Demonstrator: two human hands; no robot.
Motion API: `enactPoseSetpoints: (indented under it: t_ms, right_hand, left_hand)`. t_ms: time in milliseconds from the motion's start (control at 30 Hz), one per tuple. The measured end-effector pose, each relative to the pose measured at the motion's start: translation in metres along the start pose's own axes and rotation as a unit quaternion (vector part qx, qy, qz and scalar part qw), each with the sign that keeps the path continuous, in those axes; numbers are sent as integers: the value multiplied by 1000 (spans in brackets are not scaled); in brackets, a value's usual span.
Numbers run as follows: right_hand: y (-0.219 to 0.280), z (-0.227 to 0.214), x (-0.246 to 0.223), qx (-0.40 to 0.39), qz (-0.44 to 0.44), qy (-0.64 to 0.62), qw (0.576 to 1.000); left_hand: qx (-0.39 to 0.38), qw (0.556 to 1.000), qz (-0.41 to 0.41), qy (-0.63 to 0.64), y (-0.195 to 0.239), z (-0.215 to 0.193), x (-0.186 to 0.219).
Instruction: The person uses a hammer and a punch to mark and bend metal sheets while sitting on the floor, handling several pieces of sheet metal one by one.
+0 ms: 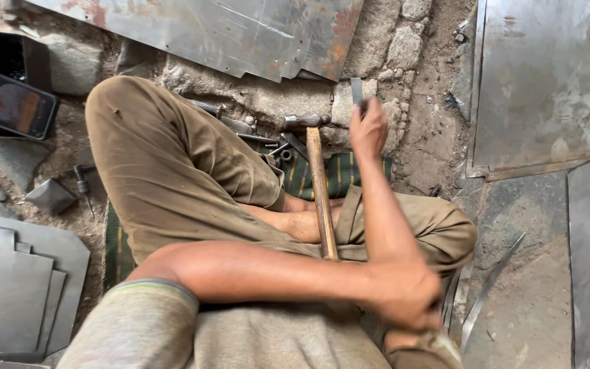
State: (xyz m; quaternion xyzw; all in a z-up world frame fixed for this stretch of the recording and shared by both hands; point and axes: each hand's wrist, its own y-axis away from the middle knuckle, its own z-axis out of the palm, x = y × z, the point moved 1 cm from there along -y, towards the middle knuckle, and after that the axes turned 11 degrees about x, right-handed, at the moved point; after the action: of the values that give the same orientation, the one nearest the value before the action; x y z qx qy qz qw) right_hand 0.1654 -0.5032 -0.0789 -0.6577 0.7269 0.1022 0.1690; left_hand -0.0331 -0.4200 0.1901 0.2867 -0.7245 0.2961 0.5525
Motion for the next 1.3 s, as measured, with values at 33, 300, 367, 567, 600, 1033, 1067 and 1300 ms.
enactPoseSetpoints:
  t_ms: [33, 300, 367, 567, 600, 1033, 1067, 1300]
  right_hand:
    - [15, -3, -1, -54, 37, 10, 998]
    - [72, 7, -9, -101, -135, 104, 980]
    - [71, 6, -13, -75, -173, 108, 976]
    - [54, -13, -12, -28, -83, 7, 996]
    - [43, -16, -4, -58, 12, -4, 998]
    - [-56, -34, 4, -123, -155, 51, 979]
    - [-67, -32, -1, -158, -179, 79, 968]
    - [-89, -32, -1, -236, -265, 124, 927]
  left_hand:
    - [-67, 994, -21, 86, 8, 5, 0]
    - [28, 984, -148, -96, 41, -68, -85]
    - [144, 981, -116, -65, 59, -113, -100]
    - [355, 894, -249, -115, 121, -218, -137]
    - [387, 875, -259, -133, 127, -230, -145]
    - [417, 786, -387, -243, -17, -291, -293]
    - [405, 777, -405, -260, -26, -292, -300]
    - [333, 757, -509, -240, -40, -293, -319]
